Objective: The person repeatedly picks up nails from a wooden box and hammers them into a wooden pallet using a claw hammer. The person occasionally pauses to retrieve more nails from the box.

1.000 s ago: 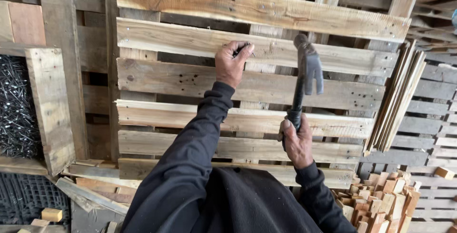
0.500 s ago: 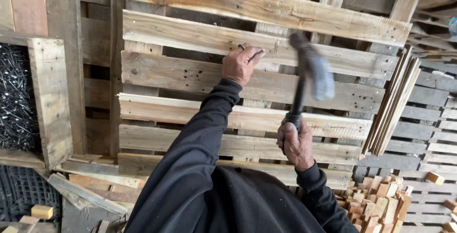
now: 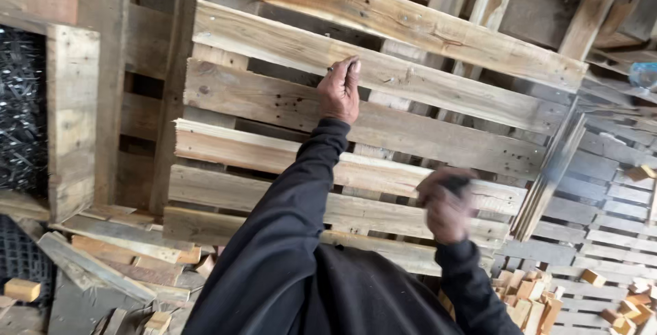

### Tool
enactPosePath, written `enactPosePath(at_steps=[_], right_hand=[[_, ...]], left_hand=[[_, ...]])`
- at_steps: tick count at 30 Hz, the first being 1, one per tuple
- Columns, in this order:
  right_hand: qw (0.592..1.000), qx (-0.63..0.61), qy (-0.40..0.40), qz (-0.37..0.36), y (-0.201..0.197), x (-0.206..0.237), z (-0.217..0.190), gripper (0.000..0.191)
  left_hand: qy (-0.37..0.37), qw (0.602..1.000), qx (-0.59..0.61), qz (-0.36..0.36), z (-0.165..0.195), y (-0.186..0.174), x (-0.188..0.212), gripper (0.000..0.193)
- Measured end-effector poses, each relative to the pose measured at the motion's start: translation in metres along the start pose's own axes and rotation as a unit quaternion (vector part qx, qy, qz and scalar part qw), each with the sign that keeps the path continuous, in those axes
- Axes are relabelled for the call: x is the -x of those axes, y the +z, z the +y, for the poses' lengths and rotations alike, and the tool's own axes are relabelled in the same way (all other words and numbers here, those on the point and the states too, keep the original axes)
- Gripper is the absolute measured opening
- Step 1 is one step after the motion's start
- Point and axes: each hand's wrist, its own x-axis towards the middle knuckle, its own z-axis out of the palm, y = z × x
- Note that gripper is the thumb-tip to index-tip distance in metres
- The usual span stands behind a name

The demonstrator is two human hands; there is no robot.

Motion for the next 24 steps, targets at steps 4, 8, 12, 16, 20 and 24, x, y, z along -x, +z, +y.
enactPosePath(at_steps=[4, 8, 12, 16, 20, 24], right_hand=[[0.914, 0.368, 0.145, -0.093, -0.009, 0.007, 0.013, 0.016], [0.966, -0.200, -0.069, 0.146, -0.069, -0.011, -0.036, 0.038], [0.964, -0.049, -0.246, 0.088, -0.054, -0.033, -0.041, 0.044], [0.985, -0.047, 0.165, 0.018, 0.017, -0.017, 0.006, 0.045], [0.965, 0.208, 0.158, 0.028, -0.019, -0.005, -0.002, 0.033], [0.974, 0.000, -0.151, 0.167, -0.079, -0.021, -0.032, 0.069]], left_hand=[[0.015, 0.998, -0.050, 0.035, 0.005, 0.003, -0.006, 0.019], [-0.052, 0.997, -0.054, 0.031, 0.006, 0.004, 0.004, 0.018], [-0.032, 0.999, -0.015, 0.032, -0.004, 0.004, 0.009, 0.018], [-0.057, 0.998, -0.013, 0.022, -0.010, 0.001, 0.000, 0.015], [-0.020, 0.998, -0.028, 0.047, -0.007, 0.003, -0.007, 0.016], [0.011, 0.997, 0.008, 0.069, -0.006, 0.006, 0.000, 0.017]])
